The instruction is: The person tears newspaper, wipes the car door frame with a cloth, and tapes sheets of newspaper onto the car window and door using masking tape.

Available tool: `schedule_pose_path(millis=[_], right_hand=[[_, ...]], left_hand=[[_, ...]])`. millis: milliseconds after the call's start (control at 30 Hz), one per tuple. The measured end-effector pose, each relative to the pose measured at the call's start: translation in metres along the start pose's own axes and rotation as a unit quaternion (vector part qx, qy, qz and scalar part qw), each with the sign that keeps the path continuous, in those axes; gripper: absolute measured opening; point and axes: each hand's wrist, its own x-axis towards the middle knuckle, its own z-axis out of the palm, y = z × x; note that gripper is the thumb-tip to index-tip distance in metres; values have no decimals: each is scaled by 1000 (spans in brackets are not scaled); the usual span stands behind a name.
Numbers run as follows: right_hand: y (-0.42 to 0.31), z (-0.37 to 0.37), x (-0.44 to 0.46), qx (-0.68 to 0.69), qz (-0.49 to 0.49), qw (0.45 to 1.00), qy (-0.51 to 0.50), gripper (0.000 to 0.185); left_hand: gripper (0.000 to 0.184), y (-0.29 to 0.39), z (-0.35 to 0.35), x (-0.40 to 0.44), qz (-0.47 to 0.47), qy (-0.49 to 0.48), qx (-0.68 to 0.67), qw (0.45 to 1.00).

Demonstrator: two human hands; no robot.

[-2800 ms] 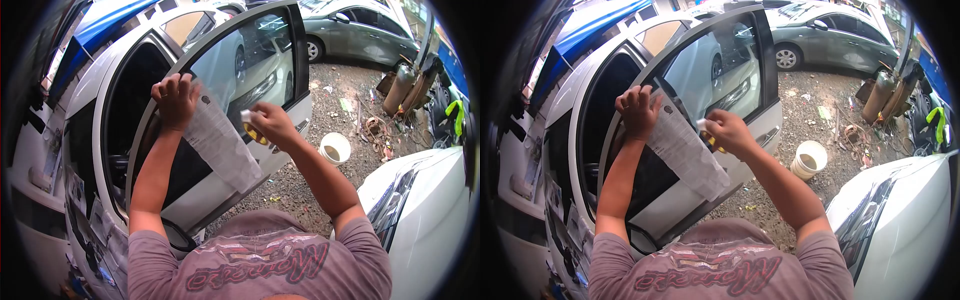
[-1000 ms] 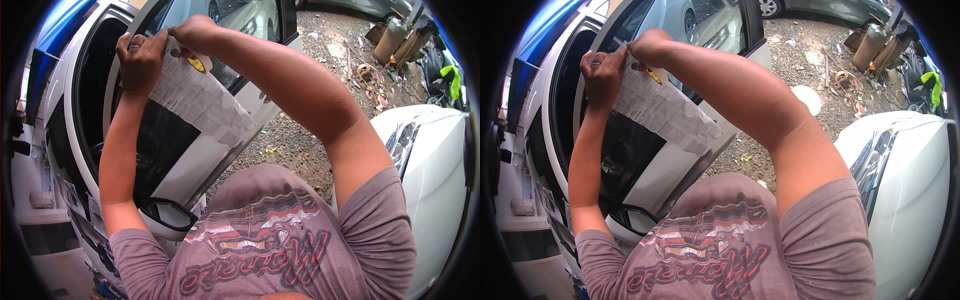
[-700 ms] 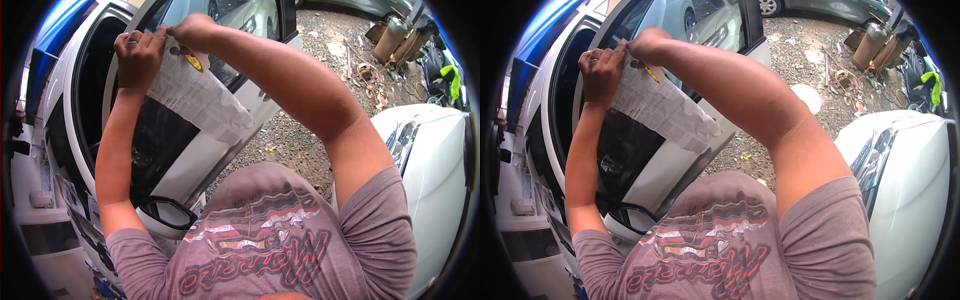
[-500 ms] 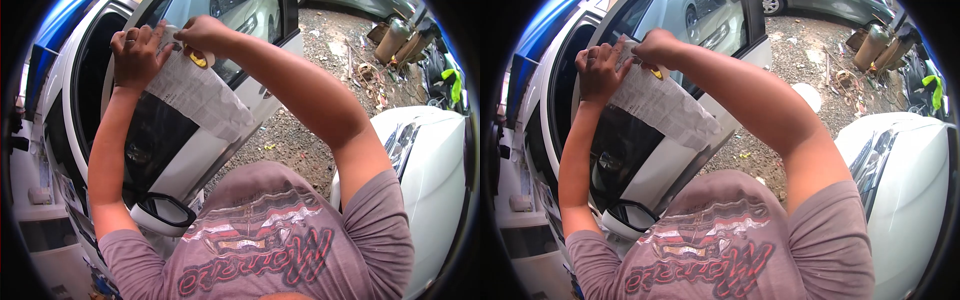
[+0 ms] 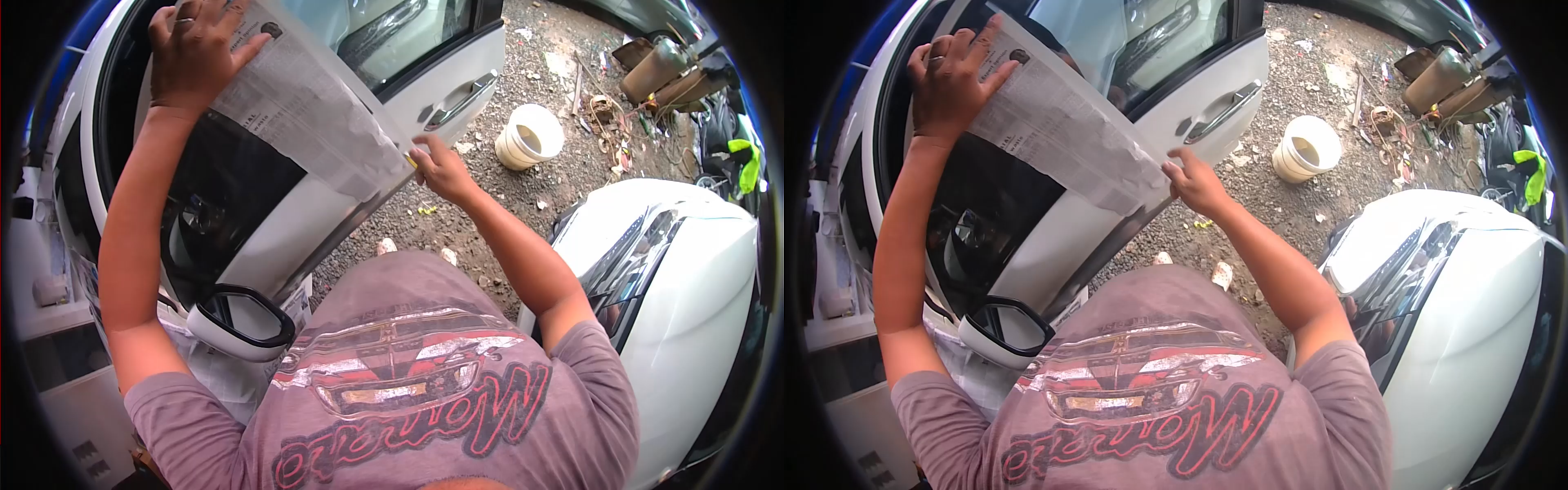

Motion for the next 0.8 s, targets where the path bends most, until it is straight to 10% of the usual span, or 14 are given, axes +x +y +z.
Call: schedule_pose_path(millis=[100,800], right_hand=[[35,5,-9,114,138,983,-33,44],[34,30,28,42,164,985,21,46]], left_hand=[[73,8,-5,0,0,-28,0,1000],[84,55,-4,0,-74,-100,-58,991]])
